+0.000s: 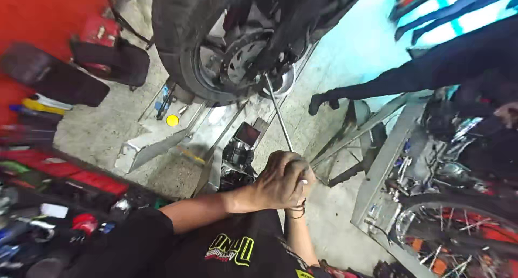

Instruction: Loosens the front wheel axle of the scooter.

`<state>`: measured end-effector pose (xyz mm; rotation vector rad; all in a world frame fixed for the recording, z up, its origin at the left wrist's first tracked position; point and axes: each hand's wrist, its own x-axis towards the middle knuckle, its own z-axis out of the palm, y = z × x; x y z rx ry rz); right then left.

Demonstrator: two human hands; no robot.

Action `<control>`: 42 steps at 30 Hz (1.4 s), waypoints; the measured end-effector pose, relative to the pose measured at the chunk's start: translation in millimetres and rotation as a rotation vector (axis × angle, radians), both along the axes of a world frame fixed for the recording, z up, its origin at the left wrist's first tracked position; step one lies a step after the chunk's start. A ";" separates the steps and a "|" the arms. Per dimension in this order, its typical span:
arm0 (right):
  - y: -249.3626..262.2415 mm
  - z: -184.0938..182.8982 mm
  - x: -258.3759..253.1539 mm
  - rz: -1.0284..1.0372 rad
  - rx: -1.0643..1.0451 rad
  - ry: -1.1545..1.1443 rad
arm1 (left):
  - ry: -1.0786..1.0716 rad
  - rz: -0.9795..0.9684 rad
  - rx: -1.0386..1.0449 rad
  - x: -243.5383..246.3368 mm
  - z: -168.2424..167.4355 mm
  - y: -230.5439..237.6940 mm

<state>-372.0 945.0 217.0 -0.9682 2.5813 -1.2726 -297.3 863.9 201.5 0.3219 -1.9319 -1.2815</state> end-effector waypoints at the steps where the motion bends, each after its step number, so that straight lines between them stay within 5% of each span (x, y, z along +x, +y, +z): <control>1: -2.1 6.0 -3.0 0.002 0.012 -0.034 | -0.018 0.000 0.013 -0.2 1.8 -1.6; 6: 8.8 7.7 -8.9 0.042 0.137 0.049 | -0.157 -0.037 0.157 0.6 -0.1 -6.4; 10: 33.2 -22.6 -24.2 0.069 -0.022 0.229 | -0.225 -0.101 0.278 -8.9 -1.3 -17.2; 24: 21.7 -9.9 -43.6 0.051 -0.061 0.253 | -0.011 -0.309 0.309 -3.1 -3.3 -14.1; 31: 17.4 -18.8 -54.1 0.052 -0.019 0.493 | 0.052 -0.361 0.320 -8.2 -0.8 -17.6; 37: 18.5 -35.3 -49.0 0.035 -0.146 0.259 | 0.067 -0.391 0.219 -5.8 2.1 -10.4; 42: 8.2 27.6 -56.3 -0.019 -0.176 -0.117 | 0.053 -0.378 0.179 -9.9 5.4 -5.6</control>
